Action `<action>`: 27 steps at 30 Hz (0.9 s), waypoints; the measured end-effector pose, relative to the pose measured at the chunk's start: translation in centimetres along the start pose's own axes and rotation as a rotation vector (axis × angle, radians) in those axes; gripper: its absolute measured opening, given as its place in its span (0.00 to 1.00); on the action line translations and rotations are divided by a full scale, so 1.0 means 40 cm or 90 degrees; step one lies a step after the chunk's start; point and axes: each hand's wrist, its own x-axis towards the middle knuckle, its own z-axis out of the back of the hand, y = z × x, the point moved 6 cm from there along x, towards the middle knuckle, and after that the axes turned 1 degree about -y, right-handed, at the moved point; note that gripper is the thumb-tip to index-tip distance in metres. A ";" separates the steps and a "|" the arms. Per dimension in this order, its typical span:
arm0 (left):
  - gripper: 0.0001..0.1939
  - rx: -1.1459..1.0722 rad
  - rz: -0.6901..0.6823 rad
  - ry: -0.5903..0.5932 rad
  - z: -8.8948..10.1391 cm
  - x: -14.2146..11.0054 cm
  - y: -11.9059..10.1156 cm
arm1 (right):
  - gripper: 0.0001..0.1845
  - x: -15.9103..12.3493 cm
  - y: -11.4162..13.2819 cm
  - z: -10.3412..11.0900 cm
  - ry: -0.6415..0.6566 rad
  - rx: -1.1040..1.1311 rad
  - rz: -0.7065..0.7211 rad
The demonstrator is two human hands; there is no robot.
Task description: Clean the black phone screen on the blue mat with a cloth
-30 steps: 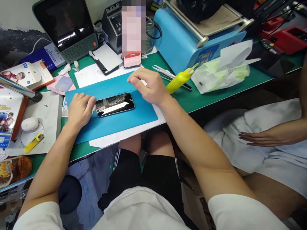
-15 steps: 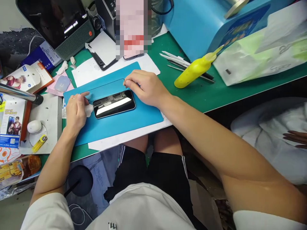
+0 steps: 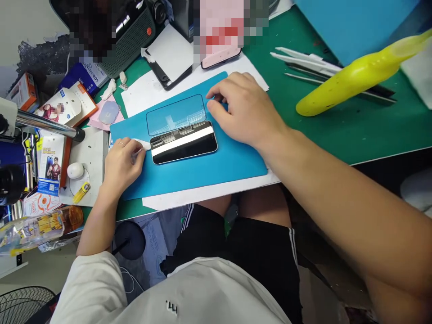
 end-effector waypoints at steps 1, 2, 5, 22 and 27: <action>0.06 -0.014 0.000 -0.030 0.006 -0.002 0.003 | 0.05 -0.001 0.001 0.001 0.009 -0.012 -0.006; 0.07 -0.030 0.000 -0.065 0.014 -0.004 0.005 | 0.06 -0.001 0.003 0.001 0.014 -0.022 -0.009; 0.09 -0.069 -0.015 -0.209 0.051 -0.016 0.001 | 0.07 -0.003 0.005 0.002 0.013 -0.037 -0.002; 0.34 -0.070 -0.221 0.017 -0.023 -0.034 -0.103 | 0.11 -0.008 0.001 0.006 -0.042 -0.006 0.055; 0.65 -0.099 -0.339 0.153 -0.079 -0.066 -0.148 | 0.13 -0.007 -0.003 0.000 -0.057 -0.016 0.062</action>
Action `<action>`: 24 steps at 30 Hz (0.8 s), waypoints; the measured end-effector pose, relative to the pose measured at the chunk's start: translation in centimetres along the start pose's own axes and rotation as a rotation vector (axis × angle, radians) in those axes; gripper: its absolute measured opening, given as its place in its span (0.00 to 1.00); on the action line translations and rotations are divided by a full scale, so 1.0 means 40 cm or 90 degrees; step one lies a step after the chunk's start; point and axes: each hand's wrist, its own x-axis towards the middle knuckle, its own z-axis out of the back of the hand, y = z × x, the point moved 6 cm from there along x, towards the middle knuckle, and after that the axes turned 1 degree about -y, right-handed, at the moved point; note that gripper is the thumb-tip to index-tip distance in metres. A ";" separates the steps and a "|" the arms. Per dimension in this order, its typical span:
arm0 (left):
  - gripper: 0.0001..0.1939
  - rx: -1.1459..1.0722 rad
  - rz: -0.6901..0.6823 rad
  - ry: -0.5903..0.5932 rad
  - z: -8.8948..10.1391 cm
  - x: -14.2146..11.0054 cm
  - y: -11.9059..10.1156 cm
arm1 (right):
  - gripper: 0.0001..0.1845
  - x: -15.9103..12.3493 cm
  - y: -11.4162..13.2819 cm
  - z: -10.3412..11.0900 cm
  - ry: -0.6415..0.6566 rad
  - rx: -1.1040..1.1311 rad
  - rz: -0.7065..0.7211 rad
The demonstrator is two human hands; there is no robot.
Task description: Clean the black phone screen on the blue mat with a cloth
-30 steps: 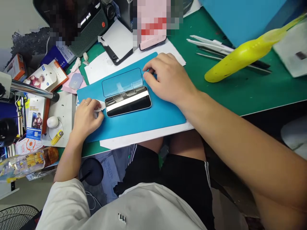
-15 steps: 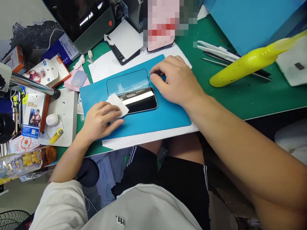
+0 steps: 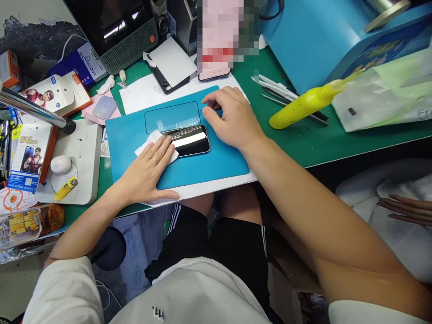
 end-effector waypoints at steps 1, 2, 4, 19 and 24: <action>0.66 -0.001 -0.006 0.003 -0.007 -0.001 -0.001 | 0.13 0.000 0.000 -0.001 -0.004 -0.003 0.000; 0.65 0.000 -0.006 0.001 -0.012 -0.002 0.002 | 0.13 0.001 0.001 -0.003 -0.007 -0.005 0.000; 0.63 0.005 0.014 -0.012 -0.016 -0.005 0.019 | 0.13 0.002 0.001 -0.005 -0.015 -0.007 -0.004; 0.52 0.031 0.003 -0.031 0.022 0.010 0.037 | 0.10 0.015 -0.008 -0.008 -0.035 0.020 -0.019; 0.55 0.042 0.015 0.005 0.005 0.019 0.032 | 0.11 0.020 0.001 0.006 0.005 -0.001 -0.038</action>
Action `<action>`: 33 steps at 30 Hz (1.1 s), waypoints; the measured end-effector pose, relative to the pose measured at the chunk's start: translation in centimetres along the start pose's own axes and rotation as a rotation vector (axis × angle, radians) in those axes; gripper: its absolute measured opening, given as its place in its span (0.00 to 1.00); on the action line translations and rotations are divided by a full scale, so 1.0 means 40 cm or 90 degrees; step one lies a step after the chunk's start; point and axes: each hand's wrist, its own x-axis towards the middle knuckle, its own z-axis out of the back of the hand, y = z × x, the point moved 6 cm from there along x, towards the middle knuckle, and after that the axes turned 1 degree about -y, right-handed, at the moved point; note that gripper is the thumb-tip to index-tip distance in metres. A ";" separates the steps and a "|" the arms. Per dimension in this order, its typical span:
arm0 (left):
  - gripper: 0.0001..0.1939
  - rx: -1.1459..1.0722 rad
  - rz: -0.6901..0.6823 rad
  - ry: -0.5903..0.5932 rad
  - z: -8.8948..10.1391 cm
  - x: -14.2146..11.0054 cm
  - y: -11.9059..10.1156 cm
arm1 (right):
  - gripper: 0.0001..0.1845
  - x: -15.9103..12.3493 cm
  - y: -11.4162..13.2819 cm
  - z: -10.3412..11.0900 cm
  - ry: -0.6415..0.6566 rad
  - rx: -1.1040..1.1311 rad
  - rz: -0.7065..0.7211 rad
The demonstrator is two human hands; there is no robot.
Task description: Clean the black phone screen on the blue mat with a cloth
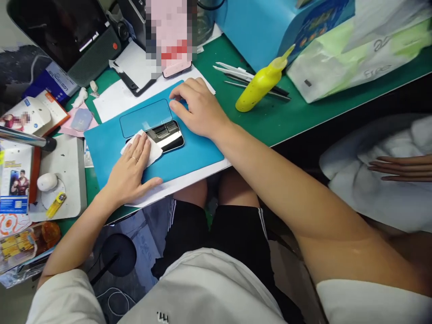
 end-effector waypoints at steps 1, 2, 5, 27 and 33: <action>0.56 -0.007 -0.010 0.013 -0.003 0.014 -0.006 | 0.12 0.001 0.003 0.002 0.008 -0.003 -0.004; 0.56 -0.017 -0.023 0.025 -0.005 0.032 -0.013 | 0.12 0.002 0.006 0.004 0.016 -0.004 -0.007; 0.60 -0.035 -0.049 0.045 -0.010 0.105 -0.037 | 0.12 0.004 0.009 0.003 0.033 -0.001 -0.009; 0.61 -0.068 0.158 0.018 -0.018 -0.054 -0.035 | 0.25 -0.008 -0.033 -0.021 0.019 0.019 0.051; 0.61 -0.103 0.217 -0.062 -0.033 -0.018 -0.026 | 0.26 -0.015 -0.011 -0.015 -0.002 0.024 0.021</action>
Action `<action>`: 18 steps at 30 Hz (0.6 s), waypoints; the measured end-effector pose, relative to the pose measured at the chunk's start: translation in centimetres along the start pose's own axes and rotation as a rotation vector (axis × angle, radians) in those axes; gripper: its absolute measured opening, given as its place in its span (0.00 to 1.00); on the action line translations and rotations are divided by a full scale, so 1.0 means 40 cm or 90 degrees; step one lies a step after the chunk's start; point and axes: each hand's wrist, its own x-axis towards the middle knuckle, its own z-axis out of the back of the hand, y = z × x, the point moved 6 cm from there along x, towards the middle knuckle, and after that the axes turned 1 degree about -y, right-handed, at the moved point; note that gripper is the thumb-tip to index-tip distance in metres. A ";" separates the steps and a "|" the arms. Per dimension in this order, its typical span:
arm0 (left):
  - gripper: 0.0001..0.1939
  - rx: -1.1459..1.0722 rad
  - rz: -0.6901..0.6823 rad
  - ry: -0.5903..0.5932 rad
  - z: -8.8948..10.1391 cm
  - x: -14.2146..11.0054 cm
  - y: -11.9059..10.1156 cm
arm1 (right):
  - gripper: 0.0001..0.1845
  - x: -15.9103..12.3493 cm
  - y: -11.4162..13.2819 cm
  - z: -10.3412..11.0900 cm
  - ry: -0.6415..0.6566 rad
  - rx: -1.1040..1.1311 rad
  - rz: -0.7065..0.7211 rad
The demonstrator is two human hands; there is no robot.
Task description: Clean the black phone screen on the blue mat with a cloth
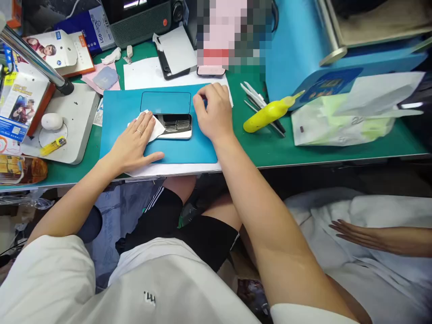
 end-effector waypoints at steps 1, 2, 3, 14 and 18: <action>0.60 -0.002 -0.001 -0.005 0.000 0.006 0.003 | 0.26 -0.002 0.006 0.002 -0.002 -0.002 0.002; 0.60 0.001 -0.006 -0.005 0.001 0.010 0.006 | 0.26 -0.004 0.011 0.005 -0.004 -0.004 0.005; 0.60 0.006 -0.016 -0.001 0.003 0.013 0.010 | 0.26 -0.006 0.016 0.007 -0.007 -0.006 0.009; 0.60 0.115 -0.277 0.059 0.003 0.086 -0.062 | 0.18 0.005 0.046 0.011 -0.057 -0.027 0.032; 0.58 0.128 -0.262 -0.016 -0.023 0.100 -0.081 | 0.13 0.016 0.056 0.014 -0.020 -0.005 0.011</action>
